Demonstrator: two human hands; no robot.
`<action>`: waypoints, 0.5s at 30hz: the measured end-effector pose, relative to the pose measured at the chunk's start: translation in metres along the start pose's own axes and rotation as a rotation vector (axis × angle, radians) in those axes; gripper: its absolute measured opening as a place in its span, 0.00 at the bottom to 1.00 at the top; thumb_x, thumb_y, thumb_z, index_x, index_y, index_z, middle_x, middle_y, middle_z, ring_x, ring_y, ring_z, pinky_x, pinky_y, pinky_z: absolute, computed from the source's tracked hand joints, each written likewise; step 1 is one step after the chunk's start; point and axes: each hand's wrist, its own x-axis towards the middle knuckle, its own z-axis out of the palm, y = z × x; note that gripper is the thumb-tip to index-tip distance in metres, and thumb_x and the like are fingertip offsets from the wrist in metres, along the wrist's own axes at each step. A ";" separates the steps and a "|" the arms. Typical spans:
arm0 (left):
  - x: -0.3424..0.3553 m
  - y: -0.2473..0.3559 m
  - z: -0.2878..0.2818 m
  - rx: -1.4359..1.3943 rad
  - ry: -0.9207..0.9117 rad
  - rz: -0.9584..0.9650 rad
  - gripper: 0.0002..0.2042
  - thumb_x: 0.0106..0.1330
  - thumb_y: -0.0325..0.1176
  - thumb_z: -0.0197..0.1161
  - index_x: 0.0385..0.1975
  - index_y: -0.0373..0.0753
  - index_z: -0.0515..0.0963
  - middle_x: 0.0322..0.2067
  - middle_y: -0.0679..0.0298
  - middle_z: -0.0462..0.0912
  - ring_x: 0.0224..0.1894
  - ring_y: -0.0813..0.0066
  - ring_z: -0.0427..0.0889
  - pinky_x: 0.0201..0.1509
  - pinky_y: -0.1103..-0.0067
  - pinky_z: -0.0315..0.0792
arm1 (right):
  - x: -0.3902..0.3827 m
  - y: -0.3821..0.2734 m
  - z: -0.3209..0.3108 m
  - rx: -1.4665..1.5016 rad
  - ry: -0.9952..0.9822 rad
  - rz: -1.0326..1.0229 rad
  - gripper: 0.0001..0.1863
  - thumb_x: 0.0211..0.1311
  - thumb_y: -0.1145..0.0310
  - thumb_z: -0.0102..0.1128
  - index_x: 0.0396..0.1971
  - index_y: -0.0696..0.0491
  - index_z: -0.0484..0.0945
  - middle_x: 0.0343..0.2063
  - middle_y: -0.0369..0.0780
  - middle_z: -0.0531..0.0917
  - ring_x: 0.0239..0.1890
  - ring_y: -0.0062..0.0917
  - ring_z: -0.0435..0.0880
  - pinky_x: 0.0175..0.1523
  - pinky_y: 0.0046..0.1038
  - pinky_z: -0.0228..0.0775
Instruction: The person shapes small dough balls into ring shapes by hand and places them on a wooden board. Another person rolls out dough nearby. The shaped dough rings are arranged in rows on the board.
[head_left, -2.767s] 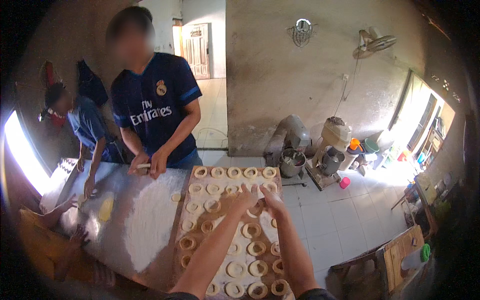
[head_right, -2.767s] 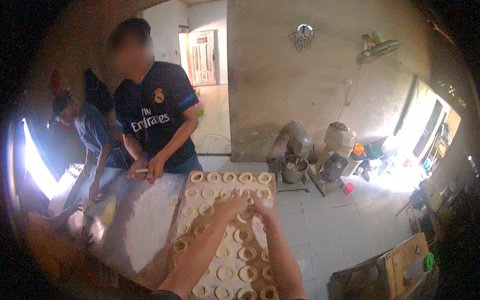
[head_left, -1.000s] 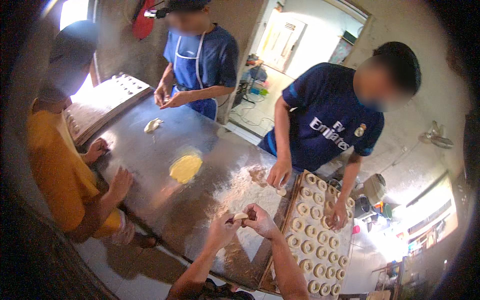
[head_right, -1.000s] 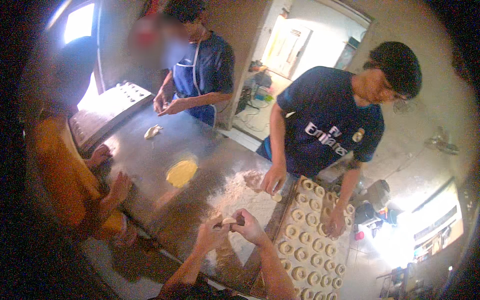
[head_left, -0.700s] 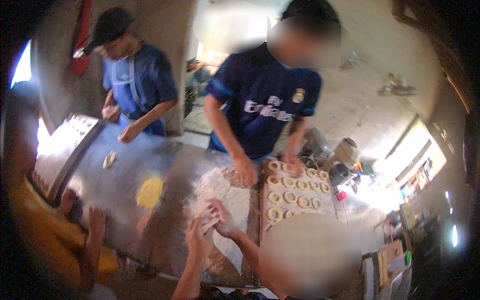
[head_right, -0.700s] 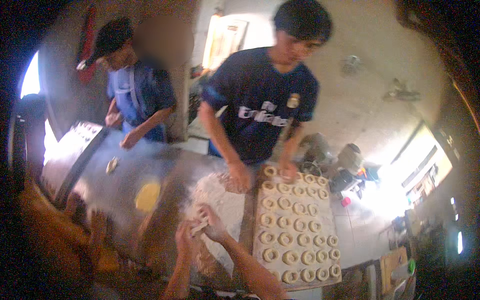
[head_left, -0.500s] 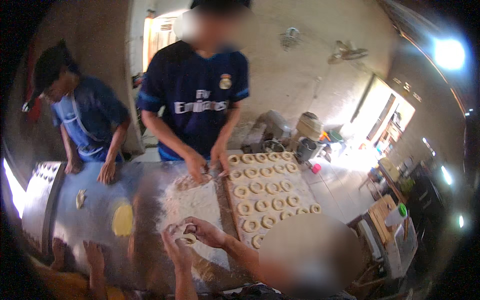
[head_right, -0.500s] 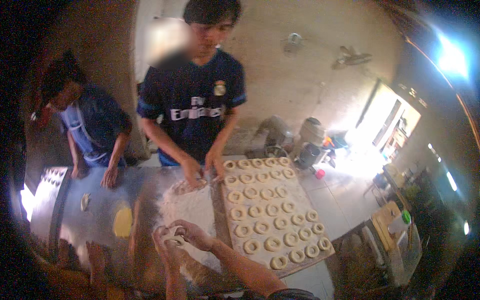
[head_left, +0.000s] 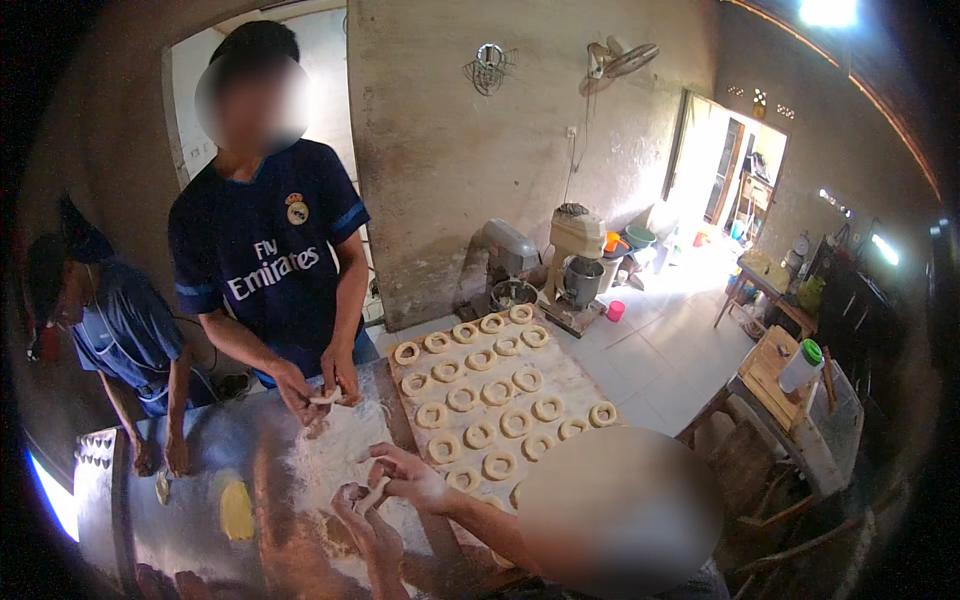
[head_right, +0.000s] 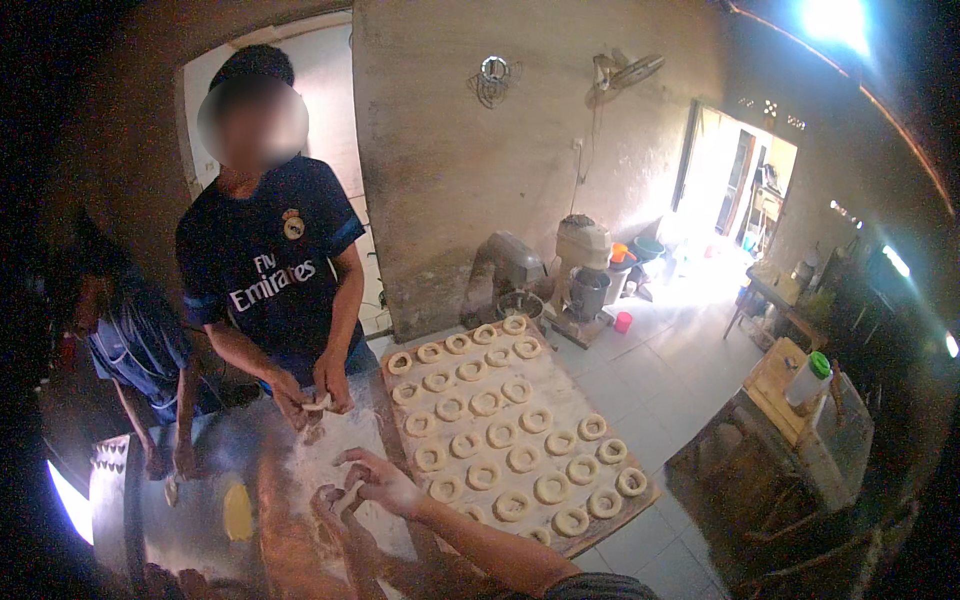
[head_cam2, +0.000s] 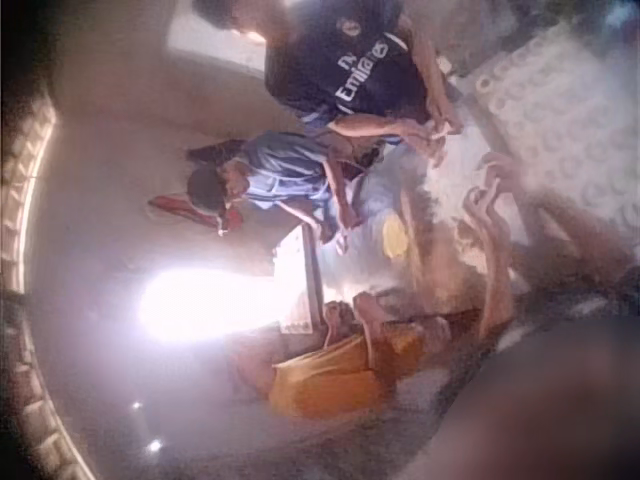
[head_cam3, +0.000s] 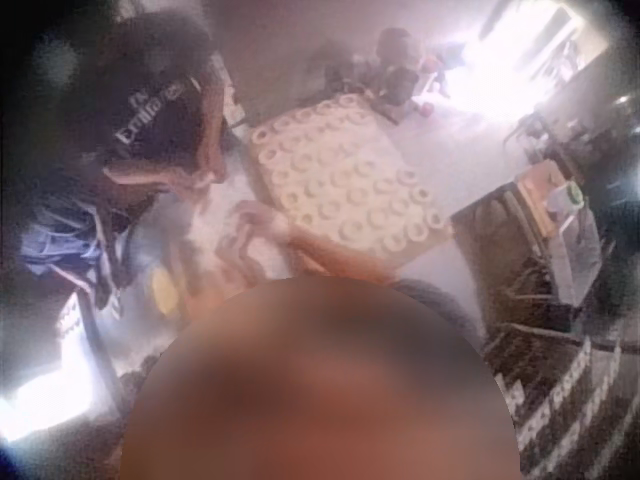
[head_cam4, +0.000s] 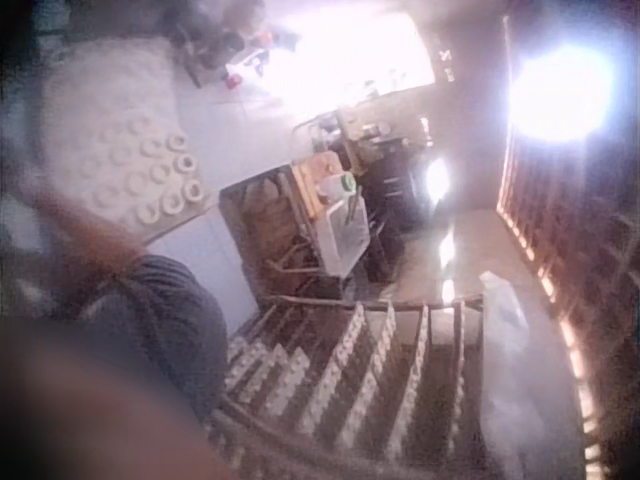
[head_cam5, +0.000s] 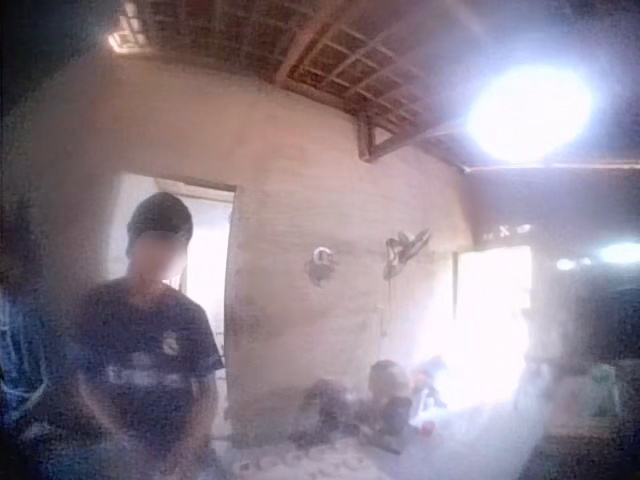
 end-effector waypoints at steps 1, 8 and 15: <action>-0.003 0.002 0.008 -0.075 0.004 0.016 0.15 0.73 0.28 0.45 0.56 0.34 0.59 0.41 0.54 0.70 0.40 0.62 0.74 0.46 0.70 0.71 | -0.003 -0.004 -0.014 0.216 0.009 0.078 0.25 0.54 0.82 0.54 0.54 0.55 0.69 0.35 0.36 0.78 0.37 0.21 0.77 0.41 0.18 0.67; 0.004 0.055 0.092 -0.928 0.201 -0.408 0.15 0.70 0.41 0.53 0.50 0.40 0.67 0.29 0.63 0.72 0.34 0.71 0.74 0.39 0.76 0.69 | -0.034 -0.043 -0.102 -0.359 0.016 -0.073 0.27 0.67 0.51 0.53 0.60 0.52 0.67 0.43 0.38 0.76 0.40 0.24 0.76 0.50 0.30 0.66; -0.011 0.088 0.212 0.295 -0.135 -0.102 0.17 0.75 0.43 0.45 0.46 0.35 0.70 0.34 0.56 0.76 0.34 0.63 0.77 0.40 0.64 0.72 | -0.082 -0.087 -0.181 0.151 0.198 0.144 0.30 0.73 0.56 0.41 0.72 0.43 0.53 0.29 0.34 0.75 0.29 0.17 0.73 0.34 0.20 0.68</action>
